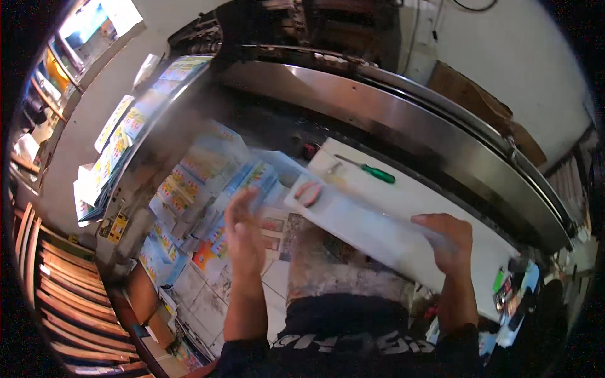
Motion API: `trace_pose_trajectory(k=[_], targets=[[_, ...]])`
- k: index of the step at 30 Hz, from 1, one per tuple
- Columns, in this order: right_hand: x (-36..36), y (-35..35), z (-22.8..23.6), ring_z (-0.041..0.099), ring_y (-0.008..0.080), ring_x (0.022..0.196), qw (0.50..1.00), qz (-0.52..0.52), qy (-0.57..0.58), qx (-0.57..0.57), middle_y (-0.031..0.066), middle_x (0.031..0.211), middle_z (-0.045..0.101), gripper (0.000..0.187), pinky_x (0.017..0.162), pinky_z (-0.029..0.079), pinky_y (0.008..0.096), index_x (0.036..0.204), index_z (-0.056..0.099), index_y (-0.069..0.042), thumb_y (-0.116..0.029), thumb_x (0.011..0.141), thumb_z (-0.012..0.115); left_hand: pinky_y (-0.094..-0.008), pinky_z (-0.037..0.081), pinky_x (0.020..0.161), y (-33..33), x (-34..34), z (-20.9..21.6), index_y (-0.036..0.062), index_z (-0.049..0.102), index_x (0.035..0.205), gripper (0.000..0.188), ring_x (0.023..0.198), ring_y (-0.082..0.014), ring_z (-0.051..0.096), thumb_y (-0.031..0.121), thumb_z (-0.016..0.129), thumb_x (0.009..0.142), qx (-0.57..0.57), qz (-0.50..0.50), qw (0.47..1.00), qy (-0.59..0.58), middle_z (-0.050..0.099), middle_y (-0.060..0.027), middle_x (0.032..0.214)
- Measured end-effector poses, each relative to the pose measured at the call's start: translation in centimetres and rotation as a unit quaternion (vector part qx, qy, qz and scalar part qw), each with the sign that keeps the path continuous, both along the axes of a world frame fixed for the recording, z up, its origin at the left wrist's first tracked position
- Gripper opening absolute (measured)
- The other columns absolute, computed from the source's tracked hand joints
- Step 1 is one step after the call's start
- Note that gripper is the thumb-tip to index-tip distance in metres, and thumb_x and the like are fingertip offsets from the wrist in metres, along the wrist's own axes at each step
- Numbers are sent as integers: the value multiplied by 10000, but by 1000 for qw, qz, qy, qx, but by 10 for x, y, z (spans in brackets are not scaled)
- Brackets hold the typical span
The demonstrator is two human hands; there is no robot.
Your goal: The person folds printed paper sheets by hand, sorts and fans through a stack of printed booklets on a table, and folds additional printed sheets.
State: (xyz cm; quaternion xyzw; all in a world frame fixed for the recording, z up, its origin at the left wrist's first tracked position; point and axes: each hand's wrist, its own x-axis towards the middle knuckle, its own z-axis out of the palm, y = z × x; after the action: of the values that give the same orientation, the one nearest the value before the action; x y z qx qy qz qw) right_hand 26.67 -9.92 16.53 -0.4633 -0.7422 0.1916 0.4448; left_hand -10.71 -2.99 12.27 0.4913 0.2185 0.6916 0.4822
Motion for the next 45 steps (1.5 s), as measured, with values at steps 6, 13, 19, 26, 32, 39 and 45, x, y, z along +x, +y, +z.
trace_pose_trajectory(k=[6,13,19,26,32,39,45], targets=[[29,-19,-48,668,249,976,863,-136,403,-273,152,1100,685,436,904,538,382,1182,608,31,-33,782,769,-403,412,1046,8,29,-11,-14,281,1500,684,1289,-274,480,179,596,925,-257,-169,936,172,486,-177,1404],[52,-48,-74,666,259,993,816,-174,471,-286,163,1117,674,493,910,533,391,1206,576,59,0,748,748,-308,501,921,-11,75,-22,-42,548,1264,358,1058,-182,625,-21,597,909,-334,-192,918,92,640,-132,1204],[45,-63,-63,665,246,995,835,-156,470,-239,140,1107,683,482,903,535,385,1202,594,22,-15,749,755,-308,523,873,-22,70,0,-41,573,1216,353,967,-157,659,-38,646,871,-264,-168,943,112,680,-117,1125],[44,-65,-58,668,204,980,859,-147,443,-209,106,1075,704,410,914,510,343,1161,638,12,-38,770,749,-281,513,848,-32,64,14,-41,590,1172,323,932,-147,665,-37,670,859,-215,-110,958,155,697,-125,1082],[41,-60,-58,669,208,955,873,-154,424,-187,108,1073,704,375,898,525,365,1133,651,22,-83,795,773,-274,502,850,-33,64,17,-45,593,1149,299,943,-141,657,-45,666,860,-180,-97,966,159,695,-124,1085],[32,-62,-47,677,194,879,877,-172,407,-187,112,997,720,304,808,536,334,1064,679,26,-97,801,771,-282,491,879,-42,61,23,-39,566,1195,329,977,-143,650,-44,637,873,-150,-69,973,159,687,-113,1094],[31,-65,-46,677,195,891,871,-147,419,-213,107,1007,718,341,818,534,330,1091,665,26,-84,787,774,-293,491,892,-47,53,23,-22,540,1230,373,998,-155,646,-35,634,870,-165,-74,971,155,674,-123,1124]])
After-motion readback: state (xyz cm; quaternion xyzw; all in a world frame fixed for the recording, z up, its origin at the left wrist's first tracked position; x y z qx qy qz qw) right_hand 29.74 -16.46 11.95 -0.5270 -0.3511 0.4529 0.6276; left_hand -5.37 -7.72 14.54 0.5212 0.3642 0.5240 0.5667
